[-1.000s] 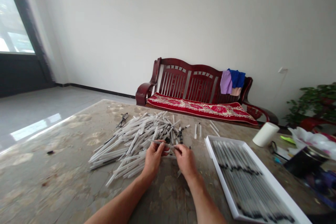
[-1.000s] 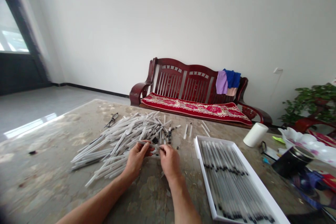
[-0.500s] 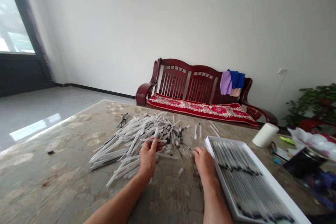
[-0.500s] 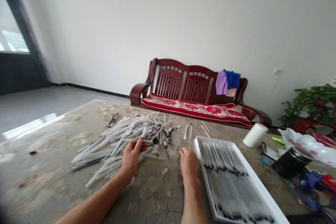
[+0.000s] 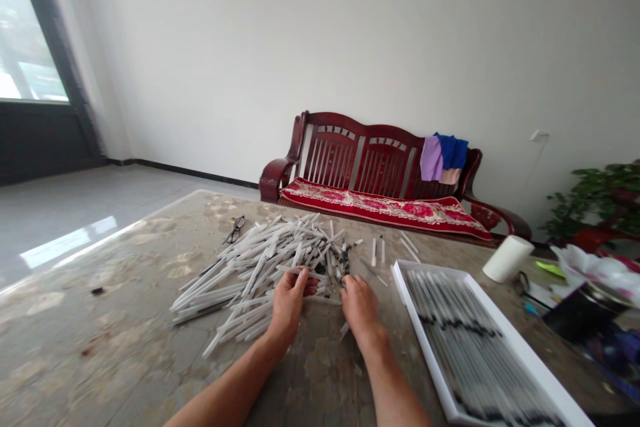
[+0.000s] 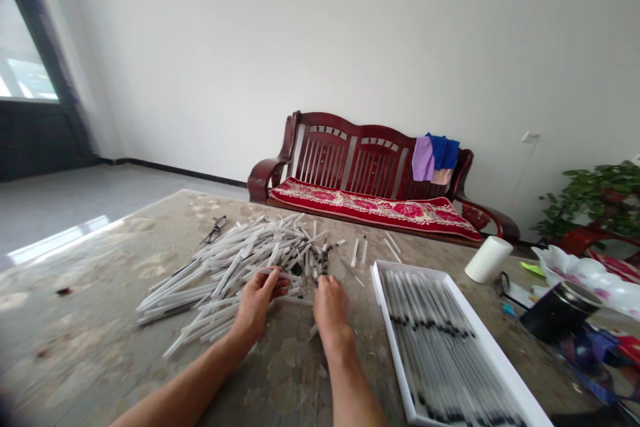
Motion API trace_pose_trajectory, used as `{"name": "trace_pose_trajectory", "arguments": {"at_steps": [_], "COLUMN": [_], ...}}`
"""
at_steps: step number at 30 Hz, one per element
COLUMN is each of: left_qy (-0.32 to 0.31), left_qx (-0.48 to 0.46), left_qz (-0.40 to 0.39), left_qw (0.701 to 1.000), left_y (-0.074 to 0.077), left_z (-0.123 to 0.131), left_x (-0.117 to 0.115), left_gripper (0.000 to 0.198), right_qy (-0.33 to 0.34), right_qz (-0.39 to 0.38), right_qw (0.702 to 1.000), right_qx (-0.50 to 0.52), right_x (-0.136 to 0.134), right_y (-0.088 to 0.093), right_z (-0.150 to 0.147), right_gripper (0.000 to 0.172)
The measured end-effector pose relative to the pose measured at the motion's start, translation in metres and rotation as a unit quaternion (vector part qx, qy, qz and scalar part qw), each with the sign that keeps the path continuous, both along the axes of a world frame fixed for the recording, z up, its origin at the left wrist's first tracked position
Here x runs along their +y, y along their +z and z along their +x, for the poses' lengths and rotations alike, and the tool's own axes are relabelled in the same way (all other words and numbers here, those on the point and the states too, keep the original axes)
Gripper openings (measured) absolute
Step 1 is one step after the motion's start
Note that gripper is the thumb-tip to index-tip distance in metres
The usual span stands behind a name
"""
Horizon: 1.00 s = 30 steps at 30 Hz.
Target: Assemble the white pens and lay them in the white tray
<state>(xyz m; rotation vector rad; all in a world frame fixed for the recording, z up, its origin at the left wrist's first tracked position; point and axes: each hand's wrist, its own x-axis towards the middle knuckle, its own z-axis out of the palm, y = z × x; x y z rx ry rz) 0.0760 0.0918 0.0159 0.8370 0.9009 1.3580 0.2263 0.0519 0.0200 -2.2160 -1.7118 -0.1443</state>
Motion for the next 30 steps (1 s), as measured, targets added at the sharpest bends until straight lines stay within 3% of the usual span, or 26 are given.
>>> {"name": "trace_pose_trajectory", "arguments": {"at_steps": [3,7,13,16,18,20,23,25,27,30], "left_qy": [0.001,-0.003,-0.016,-0.021,-0.026,-0.027,-0.020,-0.018,-0.020,-0.027], "left_qx": [-0.002,-0.010,-0.072,-0.086,-0.094,-0.105,-0.128,-0.142,-0.151,-0.157], "left_qz": [-0.004,-0.009,-0.067,-0.084,-0.094,-0.104,-0.124,-0.138,-0.145,-0.145], "left_qw": [1.000,1.000,0.995,0.993,0.991,0.989,0.984,0.980,0.978,0.976], "left_y": [0.000,-0.001,0.000,0.003,0.006,0.008,0.010,0.012,0.013,0.014], "left_z": [-0.001,0.000,0.001,0.001,0.001,0.002,0.002,0.002,0.001,0.001], "left_x": [0.001,0.001,0.003,0.002,0.001,0.000,-0.002,-0.002,-0.002,-0.002], "left_gripper": [0.046,0.045,0.036,0.025,0.018,0.011,0.010,0.012,0.013,0.013], "right_qy": [-0.013,-0.005,-0.045,-0.057,-0.056,-0.041,-0.008,-0.001,0.003,0.020], "right_qz": [-0.037,-0.065,-0.072,-0.029,0.001,0.039,0.152,0.223,0.259,0.273], "right_qw": [0.999,0.998,0.996,0.997,0.990,0.954,0.827,0.749,0.712,0.702], "right_qx": [-0.019,-0.022,-0.024,0.031,0.131,0.295,0.542,0.624,0.653,0.657], "right_x": [0.004,0.002,-0.003,-0.002,-0.001,0.000,0.000,0.000,0.001,0.002], "right_y": [0.007,0.011,0.004,-0.003,-0.006,-0.006,0.000,0.004,0.008,0.007], "right_z": [-0.007,-0.008,0.007,0.021,0.028,0.029,0.019,0.008,-0.003,-0.012], "right_gripper": [0.029,0.030,0.031,0.022,0.014,0.007,0.010,0.019,0.025,0.029]}}
